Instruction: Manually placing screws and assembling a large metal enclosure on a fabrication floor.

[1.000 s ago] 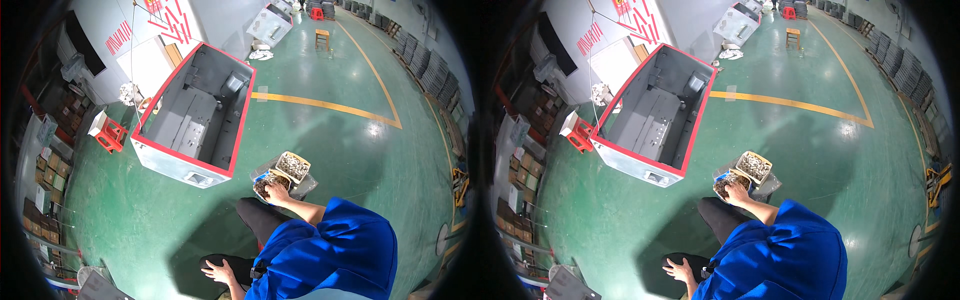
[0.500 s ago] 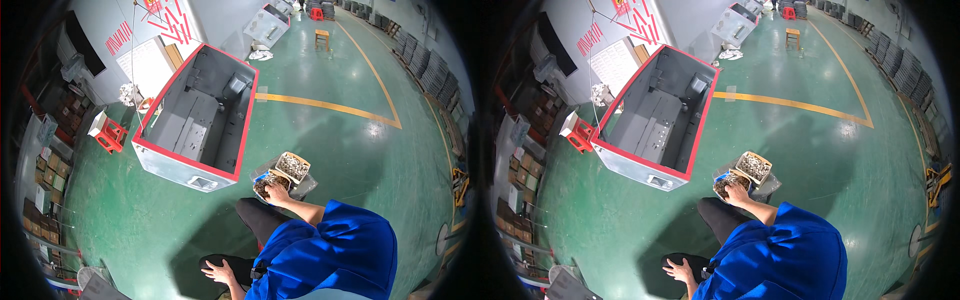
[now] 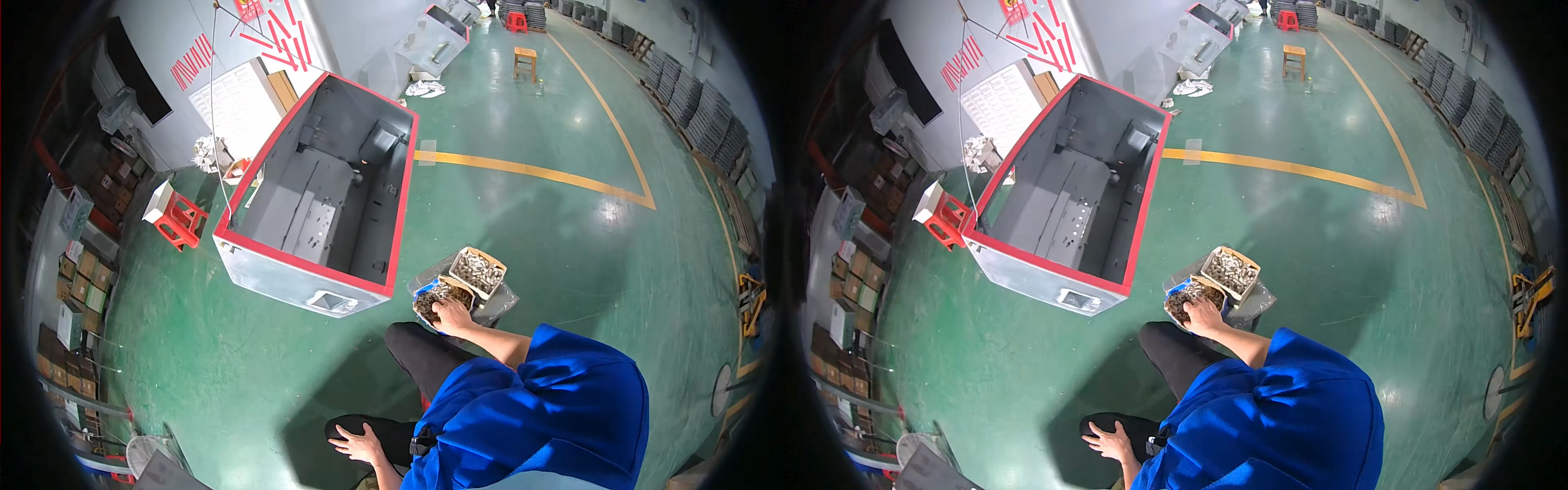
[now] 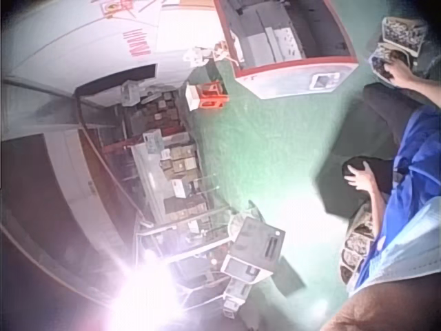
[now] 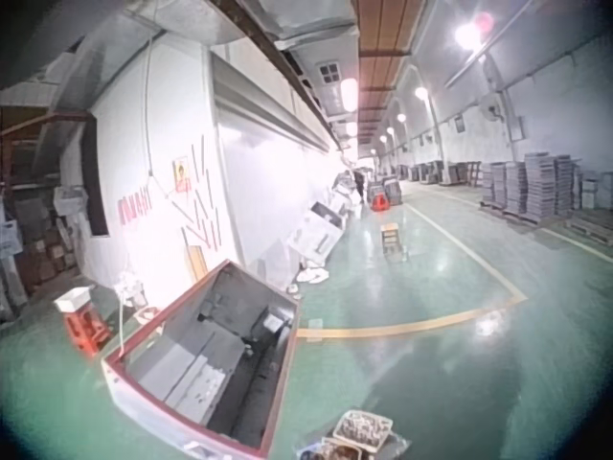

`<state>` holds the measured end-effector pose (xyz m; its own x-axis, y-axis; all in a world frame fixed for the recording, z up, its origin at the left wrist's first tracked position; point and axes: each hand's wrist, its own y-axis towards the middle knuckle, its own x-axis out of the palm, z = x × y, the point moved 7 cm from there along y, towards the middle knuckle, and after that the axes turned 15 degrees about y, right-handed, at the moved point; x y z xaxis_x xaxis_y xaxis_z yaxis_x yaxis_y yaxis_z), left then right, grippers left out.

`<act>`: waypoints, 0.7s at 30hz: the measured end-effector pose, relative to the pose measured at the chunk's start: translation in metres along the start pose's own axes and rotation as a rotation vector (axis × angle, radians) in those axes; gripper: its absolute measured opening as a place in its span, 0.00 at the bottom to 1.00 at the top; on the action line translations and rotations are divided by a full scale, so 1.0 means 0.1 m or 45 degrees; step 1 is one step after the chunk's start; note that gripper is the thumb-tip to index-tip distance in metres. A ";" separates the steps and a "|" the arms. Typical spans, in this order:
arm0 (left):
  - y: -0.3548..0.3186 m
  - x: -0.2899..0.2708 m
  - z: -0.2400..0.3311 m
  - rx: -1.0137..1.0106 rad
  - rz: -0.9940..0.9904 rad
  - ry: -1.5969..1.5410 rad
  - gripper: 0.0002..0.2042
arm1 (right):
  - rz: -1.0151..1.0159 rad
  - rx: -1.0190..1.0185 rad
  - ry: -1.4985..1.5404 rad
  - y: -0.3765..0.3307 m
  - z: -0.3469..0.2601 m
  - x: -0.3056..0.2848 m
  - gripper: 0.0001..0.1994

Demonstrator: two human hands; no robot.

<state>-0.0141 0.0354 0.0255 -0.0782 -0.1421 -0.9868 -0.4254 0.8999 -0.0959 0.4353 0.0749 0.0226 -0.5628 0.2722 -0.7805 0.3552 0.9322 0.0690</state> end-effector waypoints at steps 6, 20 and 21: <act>-0.01 0.04 0.02 0.007 0.011 -0.010 0.41 | 0.023 -0.027 -0.010 0.00 0.03 0.00 0.17; -0.03 0.15 0.08 0.010 0.016 0.004 0.41 | -0.052 0.006 -0.018 0.02 0.17 0.13 0.19; -0.02 0.17 0.08 0.009 0.015 0.000 0.41 | -0.051 0.005 -0.021 0.01 0.18 0.14 0.19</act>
<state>-0.0077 0.0339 0.0078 -0.0834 -0.1313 -0.9878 -0.4177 0.9046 -0.0850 0.4414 0.0757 0.0000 -0.5641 0.2305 -0.7929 0.3353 0.9414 0.0352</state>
